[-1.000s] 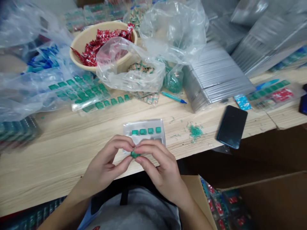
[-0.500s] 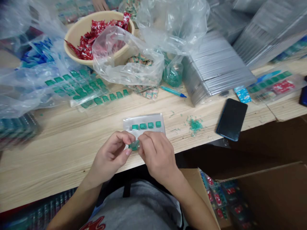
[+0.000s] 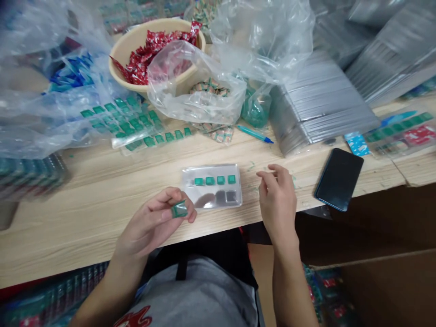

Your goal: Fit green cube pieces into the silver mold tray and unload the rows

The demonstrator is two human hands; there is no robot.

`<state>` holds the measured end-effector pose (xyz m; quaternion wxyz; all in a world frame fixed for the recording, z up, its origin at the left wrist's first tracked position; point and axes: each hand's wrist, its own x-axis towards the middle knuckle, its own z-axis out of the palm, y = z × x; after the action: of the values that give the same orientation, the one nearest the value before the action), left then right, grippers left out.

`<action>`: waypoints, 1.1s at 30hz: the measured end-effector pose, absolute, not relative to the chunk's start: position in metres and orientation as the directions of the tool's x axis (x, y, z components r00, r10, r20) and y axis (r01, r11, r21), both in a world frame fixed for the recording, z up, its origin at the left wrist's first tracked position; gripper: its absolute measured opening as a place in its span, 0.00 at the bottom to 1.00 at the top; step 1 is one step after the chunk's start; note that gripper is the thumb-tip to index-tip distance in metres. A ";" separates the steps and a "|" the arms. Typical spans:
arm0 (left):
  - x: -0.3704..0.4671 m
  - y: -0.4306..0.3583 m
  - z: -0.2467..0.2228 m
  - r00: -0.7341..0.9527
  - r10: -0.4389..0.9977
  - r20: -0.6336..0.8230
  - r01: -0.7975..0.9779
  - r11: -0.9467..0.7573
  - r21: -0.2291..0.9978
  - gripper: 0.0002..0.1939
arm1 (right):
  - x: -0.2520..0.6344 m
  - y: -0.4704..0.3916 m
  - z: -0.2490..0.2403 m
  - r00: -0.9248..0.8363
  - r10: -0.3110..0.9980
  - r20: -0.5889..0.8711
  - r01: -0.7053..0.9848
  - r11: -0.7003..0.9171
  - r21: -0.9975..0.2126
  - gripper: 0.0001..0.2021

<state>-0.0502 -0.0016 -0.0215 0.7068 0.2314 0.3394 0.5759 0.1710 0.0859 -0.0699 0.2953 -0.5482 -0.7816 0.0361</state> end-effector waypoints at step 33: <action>-0.097 -0.027 -0.065 -0.454 0.856 -0.249 -0.200 0.174 0.964 0.10 | 0.060 0.094 -0.070 -0.717 0.598 0.359 0.405 0.776 -0.484 0.07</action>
<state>-0.0973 -0.0271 -0.0646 0.4508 0.2644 0.6197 0.5855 0.0604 0.0939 -0.0698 0.2557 -0.2764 -0.9070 0.1888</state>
